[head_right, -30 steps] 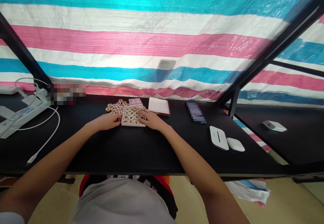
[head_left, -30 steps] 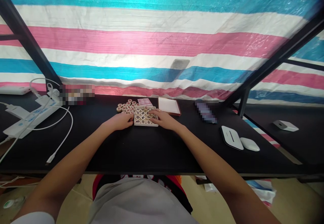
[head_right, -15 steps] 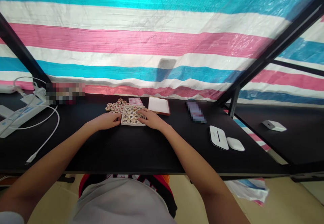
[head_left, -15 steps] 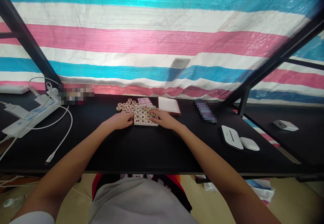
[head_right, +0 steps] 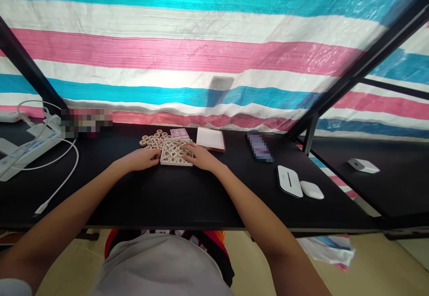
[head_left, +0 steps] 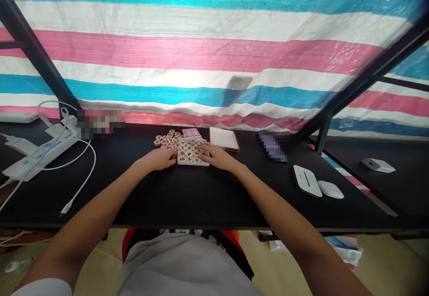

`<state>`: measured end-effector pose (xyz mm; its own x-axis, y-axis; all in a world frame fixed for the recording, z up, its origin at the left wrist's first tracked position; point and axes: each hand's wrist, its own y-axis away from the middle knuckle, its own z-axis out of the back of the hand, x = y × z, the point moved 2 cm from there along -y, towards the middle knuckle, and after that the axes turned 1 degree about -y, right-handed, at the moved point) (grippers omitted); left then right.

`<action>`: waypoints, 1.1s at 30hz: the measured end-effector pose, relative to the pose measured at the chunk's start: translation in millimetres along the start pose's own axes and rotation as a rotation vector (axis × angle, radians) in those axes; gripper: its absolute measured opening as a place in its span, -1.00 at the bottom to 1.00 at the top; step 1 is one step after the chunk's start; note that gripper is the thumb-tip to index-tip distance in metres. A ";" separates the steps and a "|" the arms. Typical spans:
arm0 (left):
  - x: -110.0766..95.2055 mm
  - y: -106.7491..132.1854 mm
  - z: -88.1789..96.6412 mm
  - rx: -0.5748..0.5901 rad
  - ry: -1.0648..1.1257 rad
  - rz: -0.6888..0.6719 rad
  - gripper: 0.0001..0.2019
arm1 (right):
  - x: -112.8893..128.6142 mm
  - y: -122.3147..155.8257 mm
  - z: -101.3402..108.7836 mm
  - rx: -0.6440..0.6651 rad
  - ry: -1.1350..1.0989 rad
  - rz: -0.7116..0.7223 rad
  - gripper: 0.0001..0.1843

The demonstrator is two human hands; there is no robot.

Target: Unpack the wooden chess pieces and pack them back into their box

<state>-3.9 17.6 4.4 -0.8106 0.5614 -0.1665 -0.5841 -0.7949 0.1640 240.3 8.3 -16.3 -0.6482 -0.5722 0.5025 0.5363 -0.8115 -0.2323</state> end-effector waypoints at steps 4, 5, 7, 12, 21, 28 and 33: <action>0.6 -0.2 -0.3 -0.005 -0.005 -0.003 -0.82 | 0.9 0.0 0.5 0.002 0.000 0.001 -0.58; 0.6 -0.2 -0.4 -0.004 -0.005 -0.002 -0.82 | 1.3 0.0 0.7 0.001 -0.002 0.004 -0.58; 0.8 -0.5 -0.4 0.000 -0.003 0.002 -0.82 | 1.8 0.1 1.0 -0.001 -0.004 0.010 -0.59; 1.3 -1.1 -0.9 0.005 -0.003 0.008 -0.82 | 1.4 0.2 1.0 -0.002 -0.001 0.012 -0.58; -0.6 -0.1 0.2 0.004 0.011 0.015 -0.82 | 1.1 0.3 1.2 0.005 0.014 -0.007 -0.58; 0.0 -0.1 -0.1 0.003 0.006 0.005 -0.82 | 0.1 -0.1 0.2 0.001 0.007 0.002 -0.58; 0.5 -0.4 -0.6 -0.004 0.003 0.004 -0.82 | 1.3 1.0 1.2 0.007 0.009 -0.012 -0.57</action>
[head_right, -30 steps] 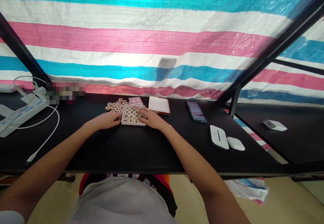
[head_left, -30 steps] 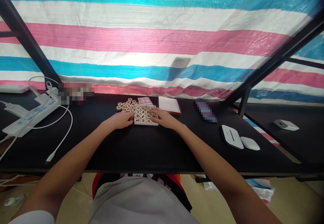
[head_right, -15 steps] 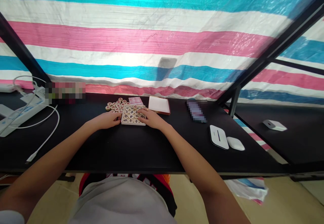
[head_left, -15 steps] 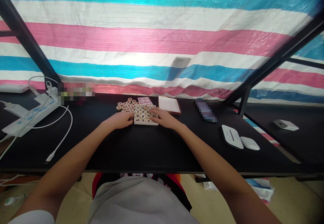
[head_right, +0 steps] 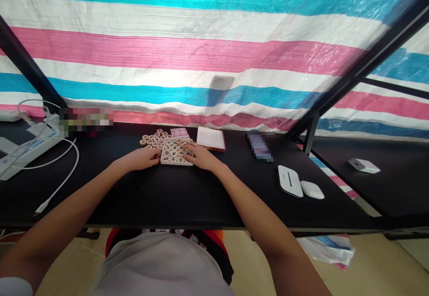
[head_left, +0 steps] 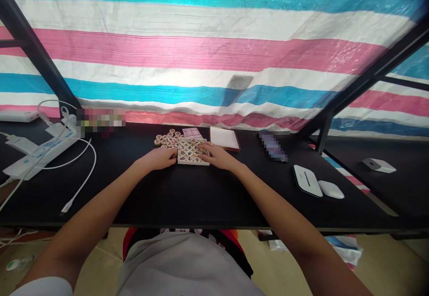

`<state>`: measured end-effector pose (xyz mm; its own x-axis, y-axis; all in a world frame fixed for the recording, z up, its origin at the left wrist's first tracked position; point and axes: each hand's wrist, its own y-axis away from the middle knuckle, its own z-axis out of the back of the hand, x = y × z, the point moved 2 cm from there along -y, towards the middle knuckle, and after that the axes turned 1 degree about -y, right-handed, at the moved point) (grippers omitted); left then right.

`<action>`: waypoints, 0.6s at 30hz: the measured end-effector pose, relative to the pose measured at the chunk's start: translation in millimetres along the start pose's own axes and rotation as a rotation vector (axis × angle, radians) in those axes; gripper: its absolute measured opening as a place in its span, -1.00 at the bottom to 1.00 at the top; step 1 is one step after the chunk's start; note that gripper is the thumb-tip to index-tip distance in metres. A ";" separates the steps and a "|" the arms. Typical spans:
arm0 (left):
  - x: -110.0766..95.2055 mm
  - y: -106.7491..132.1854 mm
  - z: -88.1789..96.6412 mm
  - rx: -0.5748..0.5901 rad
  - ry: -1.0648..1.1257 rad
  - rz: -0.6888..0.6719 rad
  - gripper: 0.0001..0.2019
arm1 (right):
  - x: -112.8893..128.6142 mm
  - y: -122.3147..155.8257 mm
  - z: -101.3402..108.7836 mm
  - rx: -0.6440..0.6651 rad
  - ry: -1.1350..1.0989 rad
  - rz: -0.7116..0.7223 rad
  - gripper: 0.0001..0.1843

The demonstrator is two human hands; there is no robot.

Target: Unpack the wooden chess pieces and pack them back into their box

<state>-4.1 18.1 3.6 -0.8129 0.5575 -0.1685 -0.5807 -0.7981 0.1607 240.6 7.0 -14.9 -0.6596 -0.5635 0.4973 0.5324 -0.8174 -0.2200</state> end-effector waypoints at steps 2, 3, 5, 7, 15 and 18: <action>0.0 0.0 0.0 -0.004 0.000 -0.007 -0.82 | 1.1 0.2 0.5 -0.001 -0.005 0.006 -0.57; 0.0 0.0 0.0 -0.005 0.002 -0.010 -0.82 | 1.6 0.2 0.6 0.000 -0.008 0.011 -0.57; 0.2 0.0 -0.2 -0.005 0.006 -0.011 -0.82 | 2.2 -0.2 0.6 -0.002 -0.012 0.021 -0.57; 0.6 -0.2 -0.7 -0.002 0.006 -0.010 -0.82 | 2.0 -0.6 0.3 -0.004 -0.011 0.022 -0.58; 1.7 -0.5 -1.6 -0.002 0.005 -0.012 -0.80 | -1.2 -0.7 0.8 -0.035 -0.019 0.017 -0.60; 1.3 0.2 -0.8 -0.006 0.006 -0.012 -0.81 | -3.6 -1.9 1.2 -0.080 -0.004 -0.011 -0.66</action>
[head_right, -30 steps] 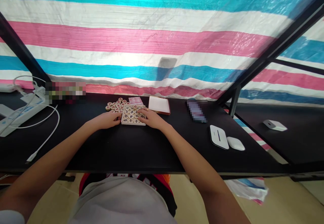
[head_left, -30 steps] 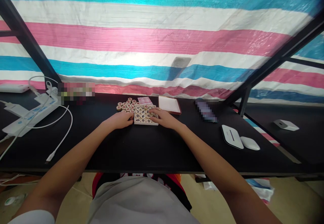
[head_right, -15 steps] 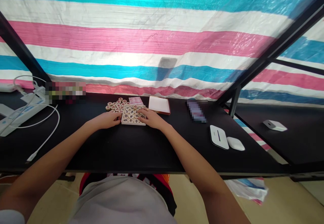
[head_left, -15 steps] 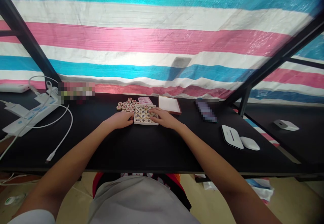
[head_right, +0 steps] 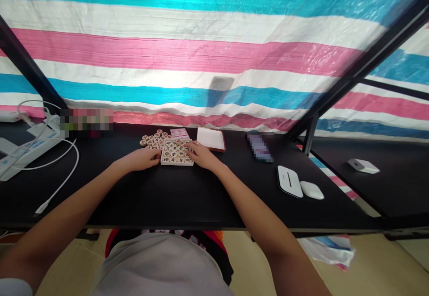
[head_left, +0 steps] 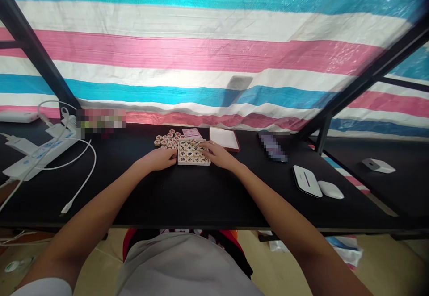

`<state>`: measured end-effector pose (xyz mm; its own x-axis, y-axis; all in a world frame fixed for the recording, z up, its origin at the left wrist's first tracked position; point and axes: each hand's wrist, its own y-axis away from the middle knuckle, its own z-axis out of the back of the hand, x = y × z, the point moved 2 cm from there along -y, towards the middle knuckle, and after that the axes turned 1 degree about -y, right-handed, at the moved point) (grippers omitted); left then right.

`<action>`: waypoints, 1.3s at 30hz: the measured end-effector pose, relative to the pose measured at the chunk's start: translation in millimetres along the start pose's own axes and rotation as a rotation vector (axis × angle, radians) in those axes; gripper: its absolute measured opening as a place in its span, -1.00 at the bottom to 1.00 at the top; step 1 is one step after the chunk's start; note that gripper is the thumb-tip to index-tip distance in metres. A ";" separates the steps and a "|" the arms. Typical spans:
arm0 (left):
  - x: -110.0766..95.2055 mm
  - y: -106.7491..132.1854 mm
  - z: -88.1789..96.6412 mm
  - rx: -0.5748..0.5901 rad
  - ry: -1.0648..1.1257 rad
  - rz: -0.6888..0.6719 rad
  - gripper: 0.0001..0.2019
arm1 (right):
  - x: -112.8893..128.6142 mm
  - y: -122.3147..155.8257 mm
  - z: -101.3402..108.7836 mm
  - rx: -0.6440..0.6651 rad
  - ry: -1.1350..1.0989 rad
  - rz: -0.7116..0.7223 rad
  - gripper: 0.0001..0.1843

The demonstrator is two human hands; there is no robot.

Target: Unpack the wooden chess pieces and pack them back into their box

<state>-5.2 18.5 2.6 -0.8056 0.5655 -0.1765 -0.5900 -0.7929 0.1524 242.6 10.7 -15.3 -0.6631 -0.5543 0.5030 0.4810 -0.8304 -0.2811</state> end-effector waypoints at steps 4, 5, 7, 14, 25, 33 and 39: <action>-0.8 0.5 0.5 -0.017 0.000 -0.009 -0.83 | -1.8 -1.4 -1.1 -0.011 0.019 -0.004 -0.68; -0.8 0.5 0.4 -0.020 0.000 -0.010 -0.83 | -2.1 -1.4 -1.4 -0.011 0.022 -0.002 -0.68; -0.5 0.3 0.1 -0.020 0.000 -0.010 -0.83 | -2.6 -1.3 -1.7 -0.012 0.024 0.004 -0.69; -0.2 -0.2 -0.1 -0.024 -0.006 -0.008 -0.83 | -2.8 -1.5 -1.7 -0.005 0.028 0.007 -0.70; -2.2 0.5 1.0 -0.028 0.005 -0.007 -0.85 | -3.4 -1.2 -0.6 -0.011 0.003 0.011 -0.73; 0.4 3.0 7.1 -0.037 0.019 -0.029 -0.81 | -4.1 -1.4 0.6 0.021 -0.012 0.010 -0.72; -8.3 4.3 11.8 -0.156 0.017 -0.058 -0.80 | -1.2 -1.7 4.3 0.041 0.023 -0.039 -0.67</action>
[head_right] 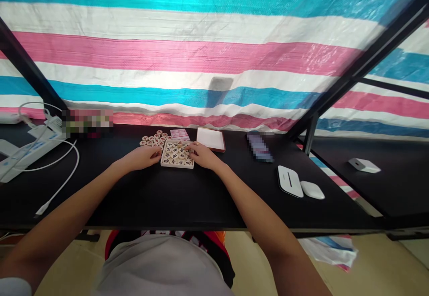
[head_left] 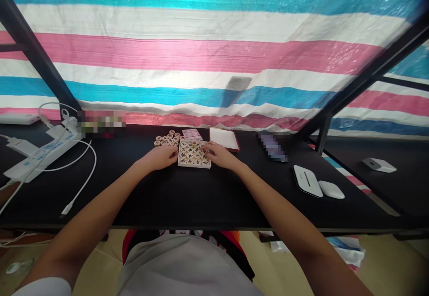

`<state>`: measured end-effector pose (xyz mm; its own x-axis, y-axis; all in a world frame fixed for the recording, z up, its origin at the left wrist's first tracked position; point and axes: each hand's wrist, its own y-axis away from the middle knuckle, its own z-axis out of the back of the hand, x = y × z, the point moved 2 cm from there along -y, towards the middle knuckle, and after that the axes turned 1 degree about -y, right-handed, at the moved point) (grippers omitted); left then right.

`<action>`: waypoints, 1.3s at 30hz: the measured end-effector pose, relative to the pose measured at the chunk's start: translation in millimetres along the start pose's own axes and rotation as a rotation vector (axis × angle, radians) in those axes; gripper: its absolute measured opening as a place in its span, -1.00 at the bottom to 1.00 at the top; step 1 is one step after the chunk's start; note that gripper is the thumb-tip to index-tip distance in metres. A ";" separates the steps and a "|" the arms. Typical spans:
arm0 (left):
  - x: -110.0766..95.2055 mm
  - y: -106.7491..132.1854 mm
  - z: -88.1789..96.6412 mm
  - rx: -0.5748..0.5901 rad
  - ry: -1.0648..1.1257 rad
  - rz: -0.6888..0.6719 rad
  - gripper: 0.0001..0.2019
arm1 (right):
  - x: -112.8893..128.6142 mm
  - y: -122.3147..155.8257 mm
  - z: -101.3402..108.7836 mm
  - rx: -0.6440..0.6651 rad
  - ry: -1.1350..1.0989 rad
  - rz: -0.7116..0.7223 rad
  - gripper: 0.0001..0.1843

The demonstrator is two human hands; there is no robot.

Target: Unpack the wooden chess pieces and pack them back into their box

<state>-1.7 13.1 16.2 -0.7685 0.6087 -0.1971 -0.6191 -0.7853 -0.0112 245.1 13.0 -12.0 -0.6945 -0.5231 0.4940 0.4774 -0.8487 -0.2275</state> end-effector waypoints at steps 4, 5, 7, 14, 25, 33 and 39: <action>-10.5 0.2 -2.8 -0.051 0.035 -0.036 -0.80 | 0.8 0.7 1.4 -0.114 0.065 -0.058 -0.70; -12.5 0.4 -3.5 -0.056 0.043 -0.047 -0.78 | 1.3 1.1 1.3 -0.161 0.079 -0.052 -0.71; -15.4 0.7 -4.8 -0.049 0.064 -0.072 -0.73 | 2.7 1.6 -0.2 -0.245 0.099 -0.003 -0.71; -15.6 0.5 -4.9 -0.003 0.117 -0.139 -0.74 | 4.6 -1.3 -10.8 -0.119 0.128 0.136 -0.58; -22.0 1.1 -9.3 -0.023 0.049 -0.211 -0.72 | 14.8 1.9 -3.3 -0.127 0.204 0.218 -0.71; -21.4 0.6 -8.7 -0.032 0.027 -0.212 -0.70 | 12.6 0.6 -8.5 -0.052 0.164 0.251 -0.61; -21.8 0.4 -8.7 -0.031 -0.002 -0.201 -0.70 | 13.5 0.1 -10.5 -0.042 0.187 0.256 -0.61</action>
<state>16.3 -1.5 12.0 -0.6307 0.7535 -0.1855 -0.7546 -0.6513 -0.0804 230.1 5.0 -14.1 -0.6434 -0.7222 0.2538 0.6297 -0.6879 -0.3609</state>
